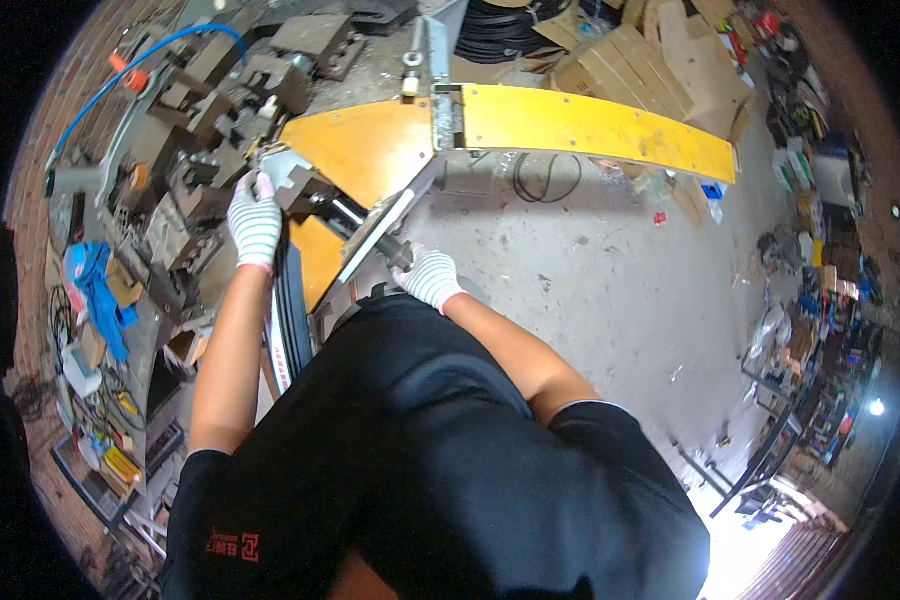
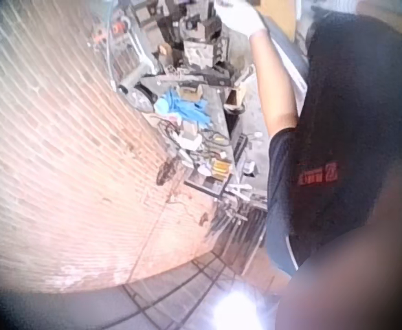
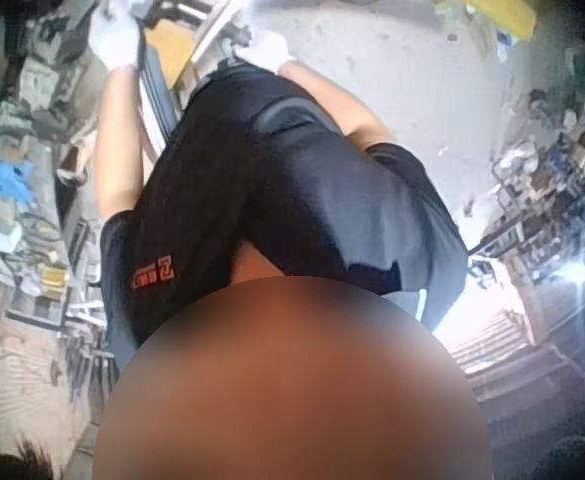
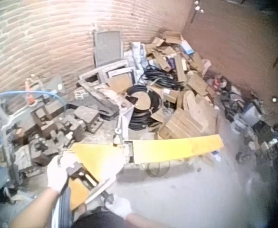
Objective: The person picks up a long metal profile, carries it to a cutting machine, and secures it in the clamp. They then operate the machine to cut the profile and remove the cut piece.
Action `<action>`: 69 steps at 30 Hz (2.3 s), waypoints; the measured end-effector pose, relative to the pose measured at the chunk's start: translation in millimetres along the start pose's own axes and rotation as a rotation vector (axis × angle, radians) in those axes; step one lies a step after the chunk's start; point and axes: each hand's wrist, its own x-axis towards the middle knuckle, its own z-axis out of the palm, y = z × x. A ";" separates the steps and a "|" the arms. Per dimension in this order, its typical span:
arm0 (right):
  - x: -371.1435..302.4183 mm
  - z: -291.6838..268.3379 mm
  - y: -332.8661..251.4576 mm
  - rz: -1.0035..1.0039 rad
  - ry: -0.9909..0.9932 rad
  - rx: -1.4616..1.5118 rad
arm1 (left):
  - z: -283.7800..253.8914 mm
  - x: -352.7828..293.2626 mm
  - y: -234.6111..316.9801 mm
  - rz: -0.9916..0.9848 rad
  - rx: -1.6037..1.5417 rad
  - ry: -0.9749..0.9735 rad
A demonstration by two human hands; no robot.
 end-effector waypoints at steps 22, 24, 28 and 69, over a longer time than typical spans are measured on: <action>5.9 8.8 9.7 0.032 -0.163 0.495 | -1.8 -0.2 3.7 0.002 -0.072 -0.004; 6.9 9.9 10.8 0.150 -0.386 0.835 | -3.5 -1.1 5.9 -0.017 -0.072 -0.011; 6.7 10.2 8.5 0.100 -0.043 0.135 | -2.1 -1.9 7.0 -0.079 -0.062 -0.044; 8.6 16.5 13.9 -0.015 0.071 0.245 | -7.1 3.7 5.6 -0.087 -0.075 -0.030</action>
